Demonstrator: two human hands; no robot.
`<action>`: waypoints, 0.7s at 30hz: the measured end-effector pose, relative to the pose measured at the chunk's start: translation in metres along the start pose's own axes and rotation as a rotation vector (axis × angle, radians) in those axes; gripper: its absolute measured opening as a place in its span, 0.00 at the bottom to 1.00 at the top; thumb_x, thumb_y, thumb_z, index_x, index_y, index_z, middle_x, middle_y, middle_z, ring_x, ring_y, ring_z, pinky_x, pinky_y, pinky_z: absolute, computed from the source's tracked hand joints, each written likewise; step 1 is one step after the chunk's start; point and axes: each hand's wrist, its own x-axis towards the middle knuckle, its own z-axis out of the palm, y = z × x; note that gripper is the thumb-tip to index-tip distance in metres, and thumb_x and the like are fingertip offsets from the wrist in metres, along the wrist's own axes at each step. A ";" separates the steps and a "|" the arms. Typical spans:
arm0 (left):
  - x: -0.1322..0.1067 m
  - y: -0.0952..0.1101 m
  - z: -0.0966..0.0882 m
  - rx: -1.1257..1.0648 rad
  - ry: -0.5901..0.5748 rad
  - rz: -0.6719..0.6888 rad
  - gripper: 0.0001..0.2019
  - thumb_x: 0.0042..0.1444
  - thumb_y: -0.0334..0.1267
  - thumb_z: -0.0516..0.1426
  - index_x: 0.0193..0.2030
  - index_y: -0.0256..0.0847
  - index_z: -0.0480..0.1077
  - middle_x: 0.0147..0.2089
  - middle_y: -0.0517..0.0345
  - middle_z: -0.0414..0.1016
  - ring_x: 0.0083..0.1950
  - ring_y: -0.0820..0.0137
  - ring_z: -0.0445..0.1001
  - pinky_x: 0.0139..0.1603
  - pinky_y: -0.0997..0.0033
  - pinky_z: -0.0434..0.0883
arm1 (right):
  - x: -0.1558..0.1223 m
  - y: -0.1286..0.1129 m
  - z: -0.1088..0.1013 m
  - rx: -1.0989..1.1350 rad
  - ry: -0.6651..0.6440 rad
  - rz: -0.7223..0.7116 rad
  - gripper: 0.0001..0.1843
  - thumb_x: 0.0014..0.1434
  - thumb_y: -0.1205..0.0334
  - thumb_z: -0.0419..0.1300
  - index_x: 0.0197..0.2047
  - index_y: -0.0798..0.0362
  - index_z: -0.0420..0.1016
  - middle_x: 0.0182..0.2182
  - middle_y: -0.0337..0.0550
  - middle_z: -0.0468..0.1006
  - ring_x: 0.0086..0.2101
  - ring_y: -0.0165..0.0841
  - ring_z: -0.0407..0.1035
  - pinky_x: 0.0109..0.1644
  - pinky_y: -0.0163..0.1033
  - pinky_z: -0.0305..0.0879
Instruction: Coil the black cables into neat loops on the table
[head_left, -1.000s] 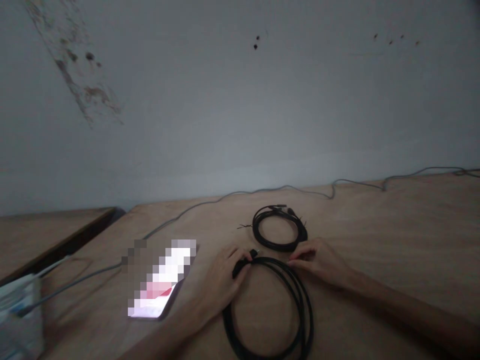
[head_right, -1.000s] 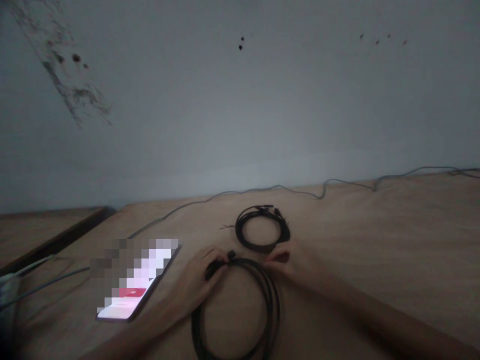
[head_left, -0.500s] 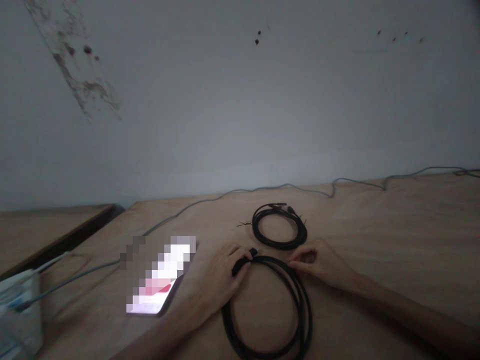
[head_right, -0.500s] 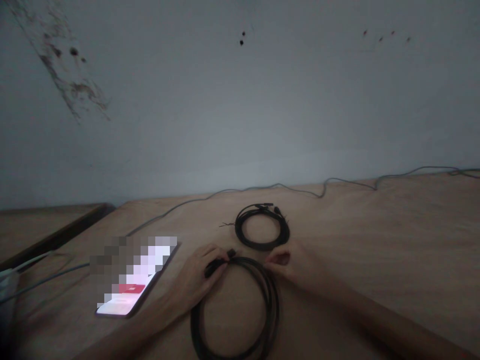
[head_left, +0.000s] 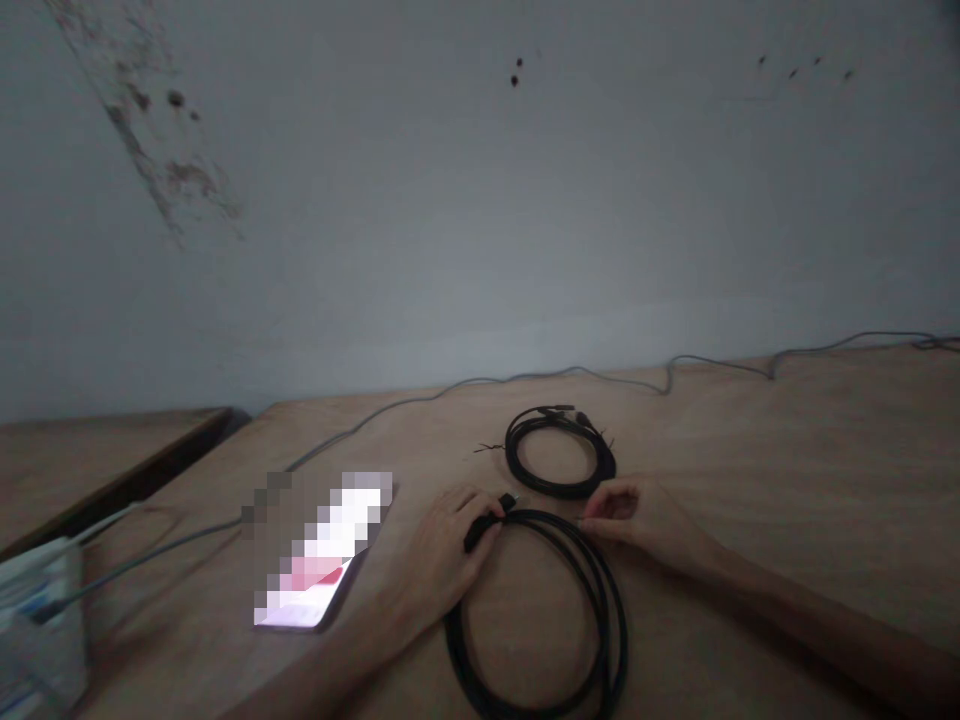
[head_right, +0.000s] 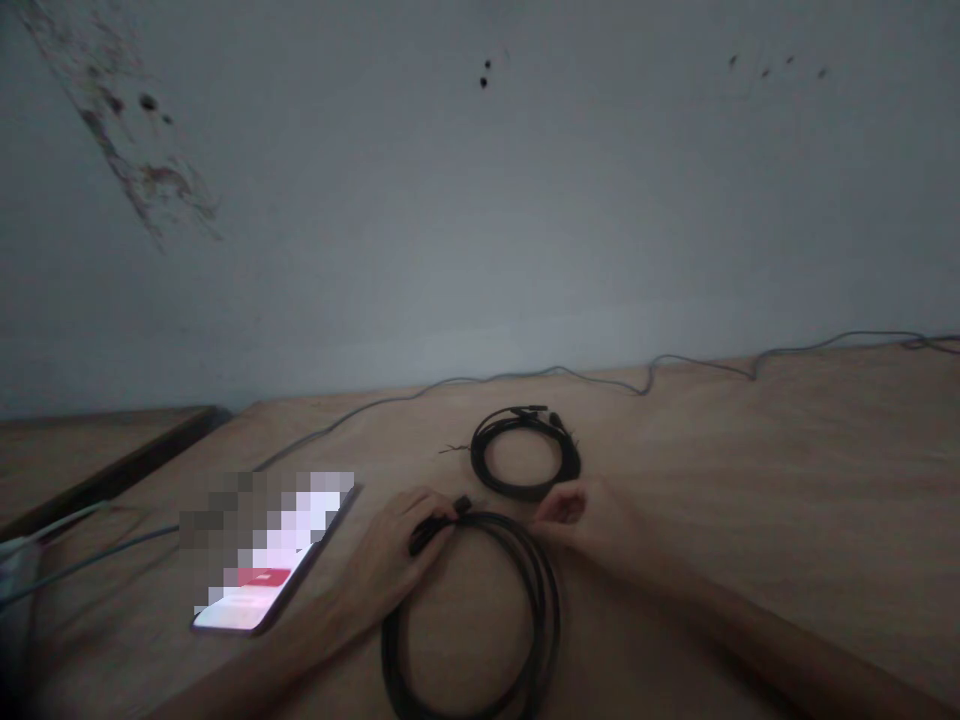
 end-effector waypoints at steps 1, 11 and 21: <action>0.000 0.000 0.000 0.000 -0.003 0.002 0.06 0.63 0.32 0.57 0.43 0.45 0.74 0.47 0.55 0.79 0.50 0.60 0.75 0.53 0.58 0.71 | 0.000 0.002 0.001 0.029 -0.014 0.004 0.19 0.54 0.45 0.70 0.33 0.53 0.81 0.30 0.44 0.83 0.30 0.35 0.76 0.31 0.35 0.68; 0.000 0.001 -0.001 0.006 -0.014 0.003 0.06 0.63 0.33 0.57 0.43 0.45 0.74 0.48 0.55 0.79 0.51 0.60 0.75 0.54 0.56 0.71 | -0.001 0.003 0.008 0.103 -0.040 0.002 0.18 0.52 0.47 0.71 0.33 0.54 0.79 0.30 0.43 0.82 0.31 0.34 0.76 0.33 0.36 0.70; -0.001 -0.003 0.003 0.034 -0.011 0.006 0.06 0.63 0.32 0.57 0.44 0.46 0.74 0.47 0.57 0.79 0.50 0.61 0.75 0.53 0.58 0.71 | -0.008 -0.008 0.004 -0.132 -0.062 -0.073 0.12 0.61 0.51 0.65 0.41 0.48 0.85 0.34 0.43 0.86 0.32 0.37 0.78 0.32 0.37 0.70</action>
